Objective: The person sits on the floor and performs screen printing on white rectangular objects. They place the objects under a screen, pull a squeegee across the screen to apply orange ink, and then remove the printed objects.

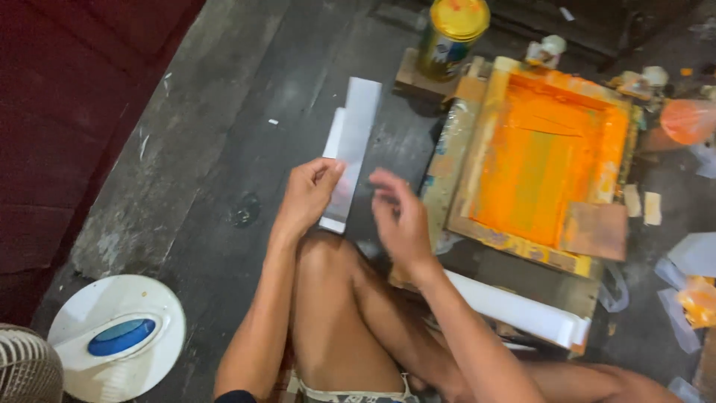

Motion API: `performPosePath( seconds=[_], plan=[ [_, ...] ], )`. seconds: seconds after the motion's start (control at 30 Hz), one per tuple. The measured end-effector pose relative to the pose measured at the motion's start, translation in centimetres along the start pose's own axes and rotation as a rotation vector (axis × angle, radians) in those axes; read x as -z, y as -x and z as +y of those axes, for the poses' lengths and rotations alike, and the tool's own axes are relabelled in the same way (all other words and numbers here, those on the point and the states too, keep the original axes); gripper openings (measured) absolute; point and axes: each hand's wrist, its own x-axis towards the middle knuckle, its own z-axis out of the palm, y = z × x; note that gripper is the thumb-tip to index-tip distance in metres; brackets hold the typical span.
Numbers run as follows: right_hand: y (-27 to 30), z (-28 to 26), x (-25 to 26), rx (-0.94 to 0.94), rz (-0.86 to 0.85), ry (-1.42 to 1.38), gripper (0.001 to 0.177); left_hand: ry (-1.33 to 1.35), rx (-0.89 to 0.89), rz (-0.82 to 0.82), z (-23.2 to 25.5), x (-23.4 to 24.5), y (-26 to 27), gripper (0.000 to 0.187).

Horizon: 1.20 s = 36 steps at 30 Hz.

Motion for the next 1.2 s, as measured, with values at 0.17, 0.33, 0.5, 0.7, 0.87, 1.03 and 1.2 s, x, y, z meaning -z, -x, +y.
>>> performPosePath(
  seconds=[0.17, 0.33, 0.5, 0.7, 0.87, 1.03, 1.2],
  plan=[
    [-7.5, 8.1, -6.5, -0.485, -0.005, -0.278, 0.03, -0.031, 0.072, -0.06, -5.9, 2.3, -3.7, 0.018],
    [-12.1, 16.4, -11.3, -0.541, 0.097, -0.201, 0.01, -0.072, 0.146, -0.03, -11.0, 3.5, -5.9, 0.027],
    [-14.7, 21.3, -12.6, -0.671, 0.125, -0.047, 0.017, -0.191, 0.195, 0.013, -17.3, 4.8, -8.3, 0.029],
    [-15.1, 23.1, -14.4, -0.722, 0.127, 0.078, 0.02, -0.245, 0.019, 0.045, -15.7, 4.5, -10.6, 0.037],
    [-14.7, 18.8, -14.4, -0.682, 0.129, 0.153, 0.026, -0.291, -0.012, 0.024, -17.3, 2.4, -13.2, 0.037],
    [-14.6, 17.5, -14.4, -0.633, 0.097, 0.156, 0.027, -0.417, 0.019, -0.027, -17.0, 1.8, -14.9, 0.04],
    [-14.3, 16.9, -14.1, -0.629, 0.091, 0.157, 0.027, -0.416, 0.014, -0.026, -17.8, 1.6, -15.0, 0.044]
  ],
)
